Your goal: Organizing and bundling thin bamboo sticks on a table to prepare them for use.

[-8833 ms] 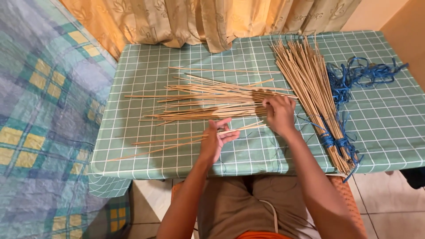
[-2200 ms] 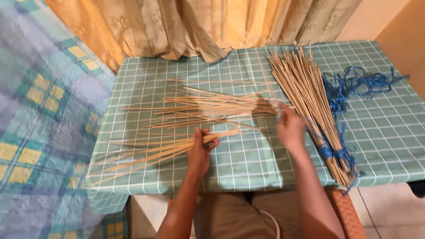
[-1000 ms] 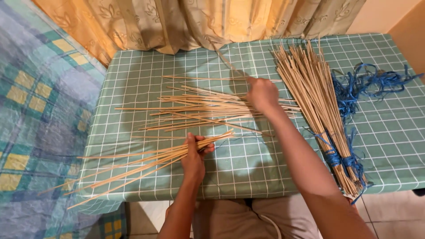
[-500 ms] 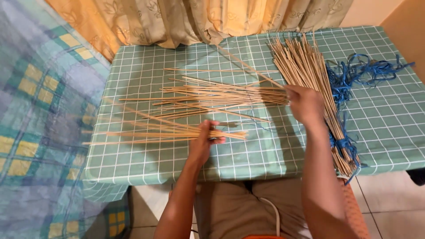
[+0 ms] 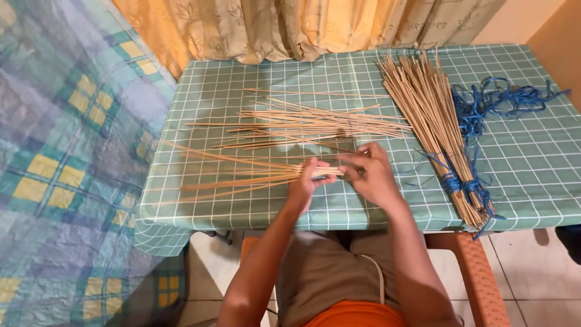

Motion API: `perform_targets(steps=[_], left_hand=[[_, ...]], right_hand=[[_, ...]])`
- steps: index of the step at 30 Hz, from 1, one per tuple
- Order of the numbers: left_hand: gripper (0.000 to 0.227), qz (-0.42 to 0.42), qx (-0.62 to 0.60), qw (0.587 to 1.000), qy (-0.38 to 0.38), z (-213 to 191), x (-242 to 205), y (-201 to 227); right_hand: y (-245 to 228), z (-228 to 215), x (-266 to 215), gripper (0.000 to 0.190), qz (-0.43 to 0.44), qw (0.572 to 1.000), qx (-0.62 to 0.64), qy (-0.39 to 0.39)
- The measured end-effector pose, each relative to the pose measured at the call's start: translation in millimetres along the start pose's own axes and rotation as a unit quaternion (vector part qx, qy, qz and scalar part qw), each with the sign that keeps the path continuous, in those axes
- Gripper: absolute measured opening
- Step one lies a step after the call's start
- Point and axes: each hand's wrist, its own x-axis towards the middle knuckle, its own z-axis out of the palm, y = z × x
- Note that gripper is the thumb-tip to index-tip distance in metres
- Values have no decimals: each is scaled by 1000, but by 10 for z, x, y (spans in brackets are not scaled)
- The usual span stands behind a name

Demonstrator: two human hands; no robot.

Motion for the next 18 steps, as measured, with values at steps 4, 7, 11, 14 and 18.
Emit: perform_targets(steps=[4, 7, 11, 14, 18], left_hand=[[47, -3, -31, 996, 87, -27, 5, 87], [48, -7, -54, 991, 121, 2, 49, 151], [44, 7, -64, 989, 133, 49, -12, 245], [40, 13, -60, 990, 127, 34, 68, 240], [39, 12, -56, 991, 120, 41, 59, 238]], right_hand=[[359, 235, 28, 48, 79, 988, -82, 107], [430, 319, 30, 40, 58, 986, -43, 151], [310, 337, -66, 45, -9, 983, 79, 164], [123, 313, -30, 56, -44, 975, 140, 164], [50, 293, 1, 56, -83, 964, 195, 159]])
